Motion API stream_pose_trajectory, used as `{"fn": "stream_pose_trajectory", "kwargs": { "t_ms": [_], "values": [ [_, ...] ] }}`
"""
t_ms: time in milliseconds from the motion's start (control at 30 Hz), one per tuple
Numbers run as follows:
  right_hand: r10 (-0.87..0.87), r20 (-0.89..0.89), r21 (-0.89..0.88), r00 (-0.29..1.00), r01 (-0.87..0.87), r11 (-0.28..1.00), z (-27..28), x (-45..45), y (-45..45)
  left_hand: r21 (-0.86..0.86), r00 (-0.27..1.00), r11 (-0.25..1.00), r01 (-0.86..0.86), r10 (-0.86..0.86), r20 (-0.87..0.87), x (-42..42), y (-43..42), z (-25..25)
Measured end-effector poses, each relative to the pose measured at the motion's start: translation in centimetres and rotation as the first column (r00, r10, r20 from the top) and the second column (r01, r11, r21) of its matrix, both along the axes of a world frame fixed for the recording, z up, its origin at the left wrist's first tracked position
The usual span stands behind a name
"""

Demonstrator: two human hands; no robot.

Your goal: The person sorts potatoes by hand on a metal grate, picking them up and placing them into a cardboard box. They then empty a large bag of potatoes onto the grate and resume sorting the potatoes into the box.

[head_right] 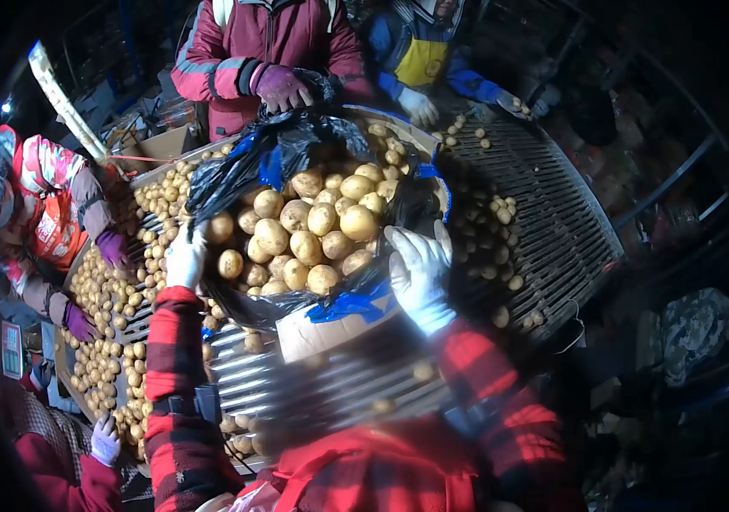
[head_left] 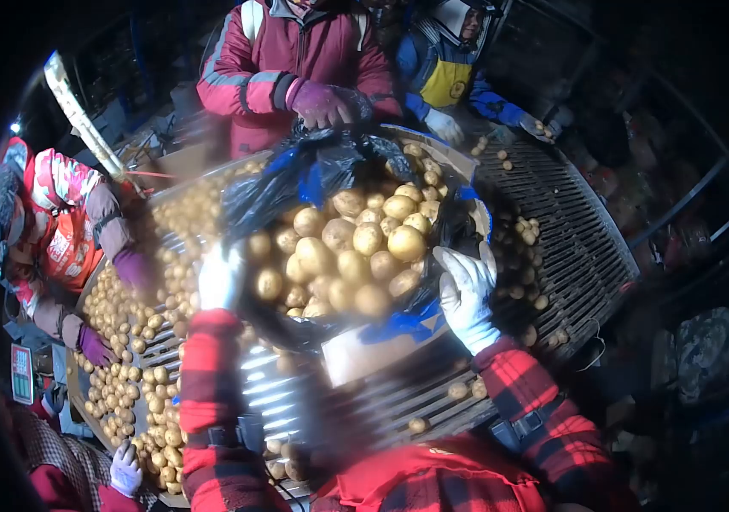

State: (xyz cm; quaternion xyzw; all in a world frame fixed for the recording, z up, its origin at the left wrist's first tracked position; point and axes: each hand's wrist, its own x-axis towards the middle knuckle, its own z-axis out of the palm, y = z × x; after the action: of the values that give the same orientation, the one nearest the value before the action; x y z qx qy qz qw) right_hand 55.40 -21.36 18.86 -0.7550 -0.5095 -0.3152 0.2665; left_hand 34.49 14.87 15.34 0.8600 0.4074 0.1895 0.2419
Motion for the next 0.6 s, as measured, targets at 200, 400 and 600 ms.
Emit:
{"fn": "stream_pose_trajectory", "kwargs": {
  "t_ms": [200, 400, 600],
  "values": [
    [-0.025, -0.025, 0.042, 0.999, 0.026, 0.999, -0.1, -0.1, 0.3, 0.191, 0.97, 0.952, 0.241, -0.245, -0.003, -3.7, 4.4, -2.0],
    [-0.03, -0.044, 0.015, 0.999, 0.031, 0.999, 0.9, -0.4, 0.3, 0.244, 0.989, 0.961, 0.129, -0.144, 0.045, -2.8, 3.9, -4.1],
    [-0.026, -0.069, 0.029, 0.997, 0.028, 0.999, 0.8, -0.4, 0.2, 0.526, 0.828, 0.85, -0.015, 0.305, -0.47, 0.0, 10.5, -10.1]
  ]
}}
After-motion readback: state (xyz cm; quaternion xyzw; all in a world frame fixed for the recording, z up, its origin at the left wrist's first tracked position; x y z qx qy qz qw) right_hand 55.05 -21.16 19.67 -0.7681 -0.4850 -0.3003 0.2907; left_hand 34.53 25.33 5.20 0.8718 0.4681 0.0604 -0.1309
